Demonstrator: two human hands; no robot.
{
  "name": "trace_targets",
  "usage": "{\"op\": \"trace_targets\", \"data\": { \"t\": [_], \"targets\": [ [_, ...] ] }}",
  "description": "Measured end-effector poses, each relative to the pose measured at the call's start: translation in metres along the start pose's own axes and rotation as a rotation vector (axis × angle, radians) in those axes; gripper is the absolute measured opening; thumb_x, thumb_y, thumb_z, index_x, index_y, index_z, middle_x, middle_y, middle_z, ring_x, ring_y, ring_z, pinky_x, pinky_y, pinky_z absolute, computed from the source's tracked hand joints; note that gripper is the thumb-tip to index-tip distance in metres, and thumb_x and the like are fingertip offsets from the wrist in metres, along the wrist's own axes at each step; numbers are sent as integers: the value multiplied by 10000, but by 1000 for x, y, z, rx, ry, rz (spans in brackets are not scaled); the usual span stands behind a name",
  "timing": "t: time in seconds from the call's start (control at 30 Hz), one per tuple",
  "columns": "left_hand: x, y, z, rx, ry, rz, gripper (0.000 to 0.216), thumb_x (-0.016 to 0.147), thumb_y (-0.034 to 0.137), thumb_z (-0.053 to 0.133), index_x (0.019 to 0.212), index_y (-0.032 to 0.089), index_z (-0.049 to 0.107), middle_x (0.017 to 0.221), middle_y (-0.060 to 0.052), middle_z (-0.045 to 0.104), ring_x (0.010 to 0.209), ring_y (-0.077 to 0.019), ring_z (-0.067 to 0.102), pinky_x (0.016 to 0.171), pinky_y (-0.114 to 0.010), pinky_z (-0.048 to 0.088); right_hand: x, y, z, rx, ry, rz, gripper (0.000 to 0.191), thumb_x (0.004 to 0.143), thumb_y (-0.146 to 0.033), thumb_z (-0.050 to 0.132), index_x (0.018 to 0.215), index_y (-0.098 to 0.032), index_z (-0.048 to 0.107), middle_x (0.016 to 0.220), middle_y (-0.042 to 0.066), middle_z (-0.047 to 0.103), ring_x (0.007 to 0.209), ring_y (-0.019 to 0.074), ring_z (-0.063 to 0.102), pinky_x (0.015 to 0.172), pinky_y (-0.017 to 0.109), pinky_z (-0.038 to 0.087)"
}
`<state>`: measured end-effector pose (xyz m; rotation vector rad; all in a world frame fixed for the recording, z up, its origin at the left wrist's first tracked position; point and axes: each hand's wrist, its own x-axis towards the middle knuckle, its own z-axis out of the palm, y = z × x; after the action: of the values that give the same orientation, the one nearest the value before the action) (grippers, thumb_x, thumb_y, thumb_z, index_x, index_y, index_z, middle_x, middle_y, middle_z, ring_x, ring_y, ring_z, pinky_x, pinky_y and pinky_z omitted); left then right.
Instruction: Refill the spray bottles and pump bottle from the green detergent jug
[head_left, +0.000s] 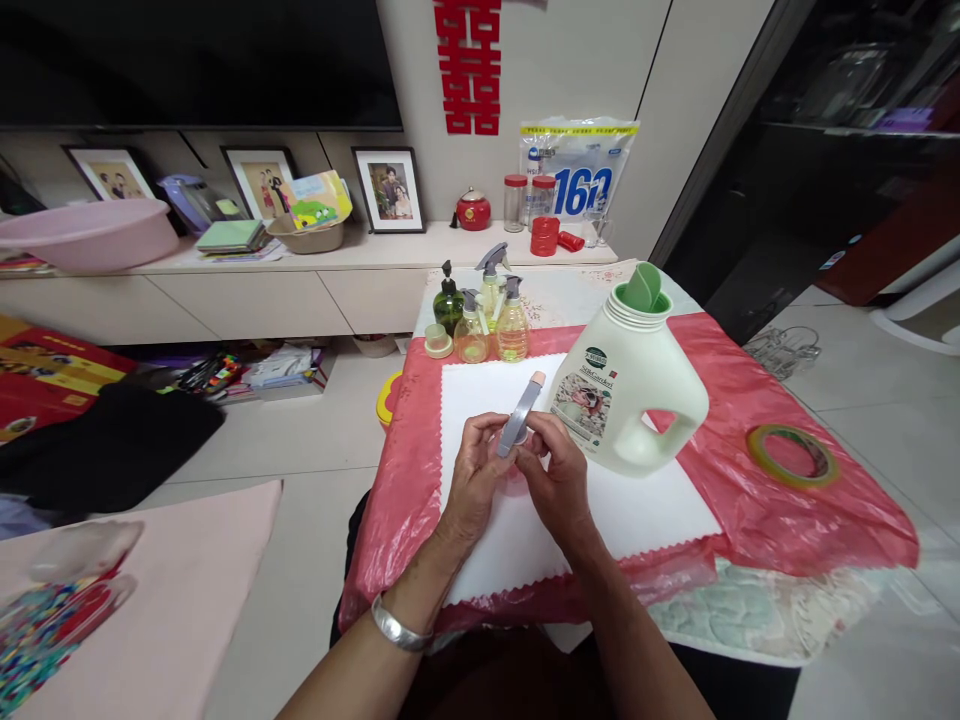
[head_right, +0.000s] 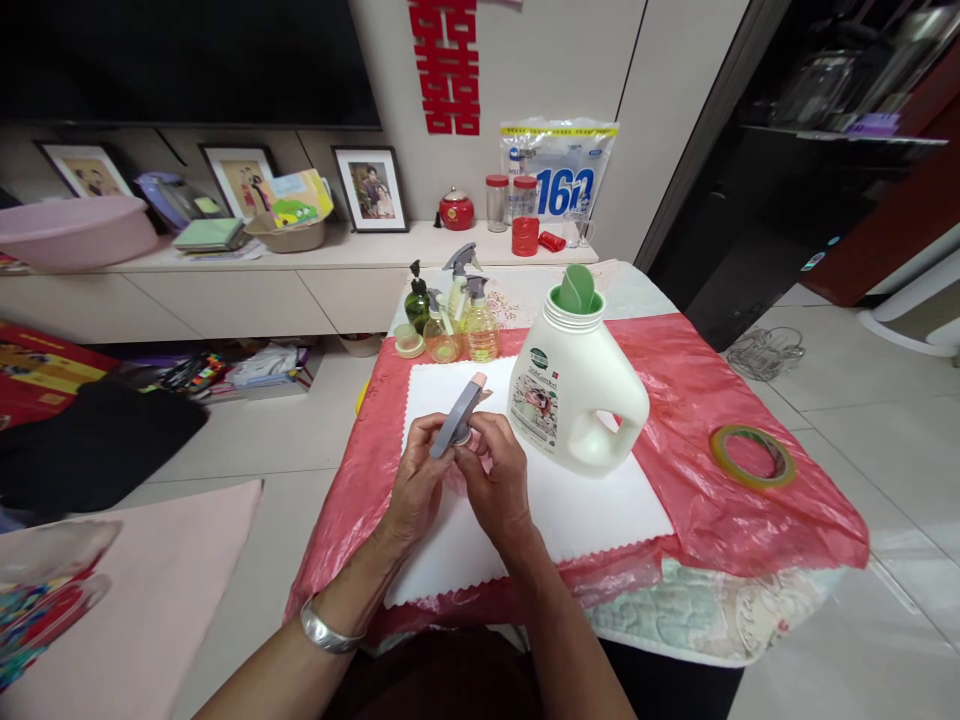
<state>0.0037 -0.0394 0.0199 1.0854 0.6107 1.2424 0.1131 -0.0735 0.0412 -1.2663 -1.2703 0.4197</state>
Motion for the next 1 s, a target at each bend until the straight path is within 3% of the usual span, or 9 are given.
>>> {"op": "trace_targets", "data": {
  "t": [0.33, 0.5, 0.7, 1.0],
  "targets": [
    [0, 0, 5, -13, 82, -72, 349, 762, 355, 810, 1020, 226, 614, 987, -16, 679, 915, -179, 642, 850, -320, 505, -3, 2, 9, -36, 134, 40, 111, 788, -243, 639, 881, -206, 591, 721, -44, 482, 628, 113, 420, 597, 261, 381],
    [0, 1, 6, -22, 101, -106, 331, 759, 371, 813, 995, 221, 636, 958, -7, 702, 847, -159, 653, 807, -298, 515, -3, -2, 5, -30, 25, 43, 95, 833, -226, 595, 926, -213, 611, 801, -18, 467, 705, 127, 436, 656, 275, 389],
    [-1, -5, 3, -39, 98, -121, 304, 786, 364, 802, 1013, 222, 657, 1011, -14, 716, 926, -163, 654, 863, -289, 499, -3, -2, -9, 54, -160, 65, 118, 929, -286, 512, 846, -217, 559, 897, 10, 466, 805, 146, 463, 700, 285, 402],
    [-1, -9, 2, -25, 105, -77, 289, 801, 362, 798, 1019, 223, 670, 1054, -27, 702, 1021, -182, 634, 968, -336, 469, -4, -4, -11, 125, -186, 96, 187, 982, -345, 453, 952, -228, 596, 980, 30, 498, 950, 171, 511, 840, 303, 433]
  ]
}}
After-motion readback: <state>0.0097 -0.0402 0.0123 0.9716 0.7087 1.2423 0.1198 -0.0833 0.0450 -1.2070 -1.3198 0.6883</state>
